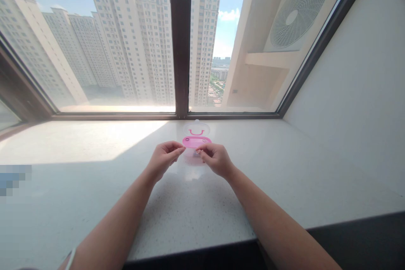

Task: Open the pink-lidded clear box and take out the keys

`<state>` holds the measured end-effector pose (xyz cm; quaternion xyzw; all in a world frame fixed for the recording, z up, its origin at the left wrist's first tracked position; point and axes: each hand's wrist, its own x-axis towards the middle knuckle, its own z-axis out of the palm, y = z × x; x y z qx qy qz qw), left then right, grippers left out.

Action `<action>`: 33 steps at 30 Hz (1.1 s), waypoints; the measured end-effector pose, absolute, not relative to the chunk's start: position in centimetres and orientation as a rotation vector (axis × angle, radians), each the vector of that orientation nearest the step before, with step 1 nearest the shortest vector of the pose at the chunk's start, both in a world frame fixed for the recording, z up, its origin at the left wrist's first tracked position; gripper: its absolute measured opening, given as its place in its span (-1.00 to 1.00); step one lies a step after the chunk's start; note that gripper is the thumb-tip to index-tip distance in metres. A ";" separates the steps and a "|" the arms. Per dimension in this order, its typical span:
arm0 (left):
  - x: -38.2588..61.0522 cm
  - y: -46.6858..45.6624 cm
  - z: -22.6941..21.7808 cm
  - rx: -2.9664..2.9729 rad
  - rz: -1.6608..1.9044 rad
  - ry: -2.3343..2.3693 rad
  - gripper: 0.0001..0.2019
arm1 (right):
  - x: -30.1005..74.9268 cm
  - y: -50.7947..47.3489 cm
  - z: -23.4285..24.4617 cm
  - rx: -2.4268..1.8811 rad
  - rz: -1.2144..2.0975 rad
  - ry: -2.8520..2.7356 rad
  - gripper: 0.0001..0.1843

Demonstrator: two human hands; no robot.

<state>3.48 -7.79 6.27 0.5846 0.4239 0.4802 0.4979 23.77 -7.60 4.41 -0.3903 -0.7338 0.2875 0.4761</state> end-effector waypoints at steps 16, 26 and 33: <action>4.9 -8.1 5.4 1.614 1.100 1.025 -0.74 | 23.0 -8.1 4.4 -0.945 0.720 -1.867 -0.79; 5.1 -7.9 4.9 1.683 1.100 1.070 -0.73 | 22.8 -7.9 4.1 -0.987 0.657 -1.853 -0.80; 5.1 -7.9 4.5 1.808 1.065 1.118 -0.71 | 22.5 -7.9 4.1 -1.022 0.735 -1.852 -0.79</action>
